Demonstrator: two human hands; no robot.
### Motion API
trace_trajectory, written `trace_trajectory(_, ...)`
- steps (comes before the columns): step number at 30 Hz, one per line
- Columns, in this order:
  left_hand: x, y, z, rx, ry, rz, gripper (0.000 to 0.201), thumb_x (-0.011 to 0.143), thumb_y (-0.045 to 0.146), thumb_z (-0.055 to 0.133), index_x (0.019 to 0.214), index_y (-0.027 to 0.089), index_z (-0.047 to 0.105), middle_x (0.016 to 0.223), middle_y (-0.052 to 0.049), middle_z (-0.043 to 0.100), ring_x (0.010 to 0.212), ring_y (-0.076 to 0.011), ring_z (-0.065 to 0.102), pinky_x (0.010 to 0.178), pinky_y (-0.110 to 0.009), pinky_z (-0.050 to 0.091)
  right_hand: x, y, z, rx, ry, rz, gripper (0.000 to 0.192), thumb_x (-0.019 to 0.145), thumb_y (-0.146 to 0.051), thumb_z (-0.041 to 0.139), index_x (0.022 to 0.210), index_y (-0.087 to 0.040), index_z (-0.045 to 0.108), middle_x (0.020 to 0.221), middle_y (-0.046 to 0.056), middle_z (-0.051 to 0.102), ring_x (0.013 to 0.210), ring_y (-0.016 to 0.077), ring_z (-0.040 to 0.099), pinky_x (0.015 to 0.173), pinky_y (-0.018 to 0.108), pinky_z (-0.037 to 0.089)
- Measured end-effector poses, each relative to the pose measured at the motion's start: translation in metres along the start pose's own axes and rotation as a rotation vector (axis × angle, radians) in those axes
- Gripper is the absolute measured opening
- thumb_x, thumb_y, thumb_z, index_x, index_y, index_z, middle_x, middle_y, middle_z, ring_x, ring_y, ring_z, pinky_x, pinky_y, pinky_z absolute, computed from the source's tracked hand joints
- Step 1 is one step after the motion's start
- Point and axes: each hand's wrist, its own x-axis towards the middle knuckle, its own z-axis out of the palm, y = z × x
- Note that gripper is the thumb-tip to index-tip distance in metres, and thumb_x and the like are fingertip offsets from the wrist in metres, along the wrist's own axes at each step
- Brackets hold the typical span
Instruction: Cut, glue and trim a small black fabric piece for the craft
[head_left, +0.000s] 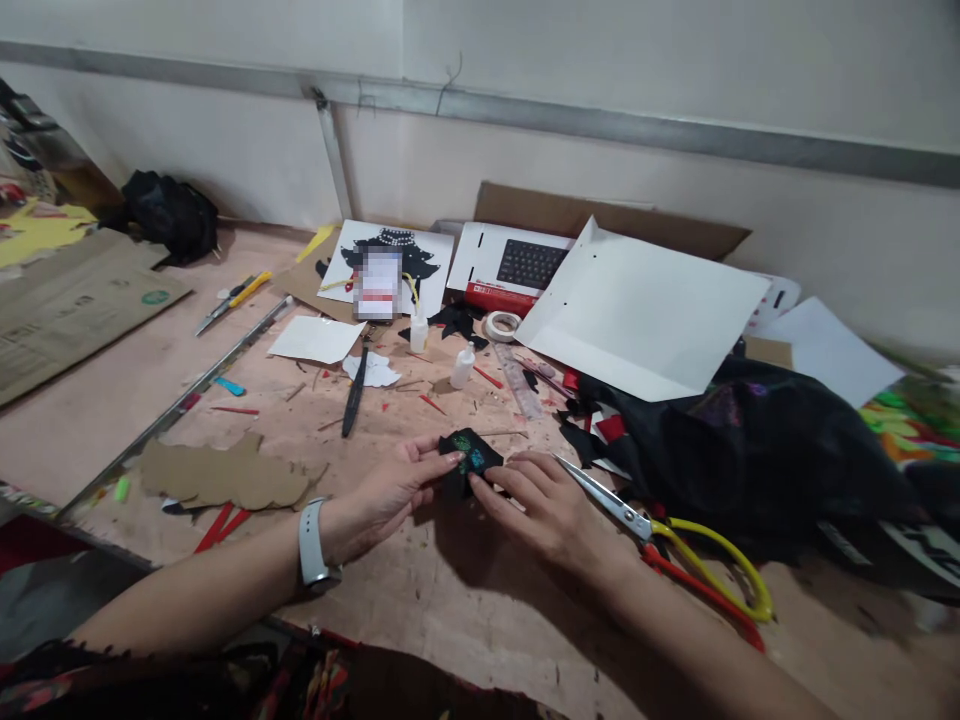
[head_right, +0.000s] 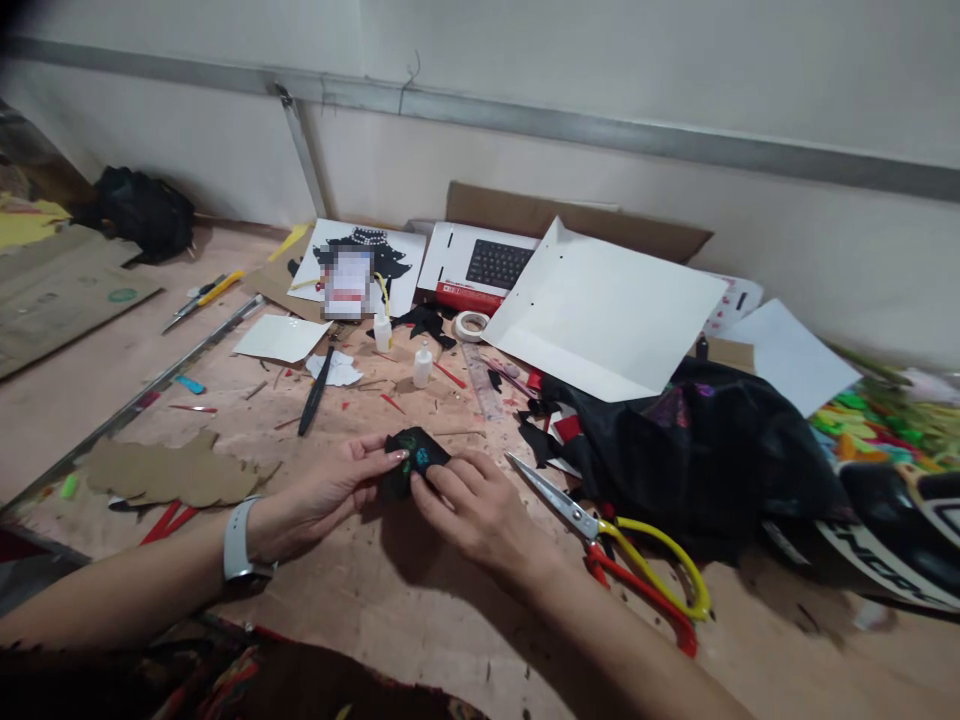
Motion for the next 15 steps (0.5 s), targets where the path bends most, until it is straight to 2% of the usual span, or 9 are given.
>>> trace_trajectory(3, -0.007, 0.008, -0.007, 0.043, 0.054, 0.001, 0.028, 0.076, 0.022, 0.076, 0.102, 0.014, 0.068, 0.099, -0.010, 0.073, 0.077, -0.0142, 0.068, 0.071, -0.023, 0.056, -0.007, 0.004, -0.004, 0.070, 0.052, 0.076, 0.020, 0.085, -0.018, 0.064, 0.105, -0.015, 0.064, 0.092, 0.007, 0.072, 0.085, 0.0191, 0.064, 0.088, 0.039, 0.050)
trace_trajectory(8, -0.030, 0.031, -0.024, 0.098, 0.215, 0.031, 0.026, 0.077, 0.016, 0.073, 0.102, 0.015, 0.067, 0.103, -0.010, 0.073, 0.081, -0.0168, 0.071, 0.072, -0.025, 0.060, -0.024, 0.034, -0.012, -0.081, 0.125, 0.339, 0.010, 0.084, -0.013, 0.065, 0.093, -0.015, 0.067, 0.084, 0.009, 0.070, 0.078, 0.0203, 0.063, 0.075, 0.035, 0.051)
trace_trajectory(12, -0.048, 0.052, -0.033, 0.071, 0.388, 0.191, 0.025, 0.078, 0.007, 0.070, 0.100, 0.018, 0.068, 0.099, -0.004, 0.074, 0.075, -0.0115, 0.070, 0.062, -0.015, 0.059, -0.033, 0.057, -0.016, -0.088, 0.044, 0.519, 0.012, 0.089, -0.018, 0.058, 0.093, -0.013, 0.069, 0.088, 0.011, 0.070, 0.081, 0.0223, 0.064, 0.074, 0.035, 0.051)
trace_trajectory(15, -0.058, 0.071, -0.042, 0.074, 0.485, 0.280, 0.025, 0.080, 0.000, 0.061, 0.097, 0.018, 0.068, 0.093, -0.002, 0.074, 0.066, -0.0089, 0.069, 0.056, -0.013, 0.058, -0.034, 0.064, -0.012, -0.013, -0.047, 0.567, 0.018, 0.092, -0.022, 0.053, 0.091, -0.014, 0.069, 0.089, 0.012, 0.068, 0.083, 0.0229, 0.064, 0.074, 0.034, 0.051)
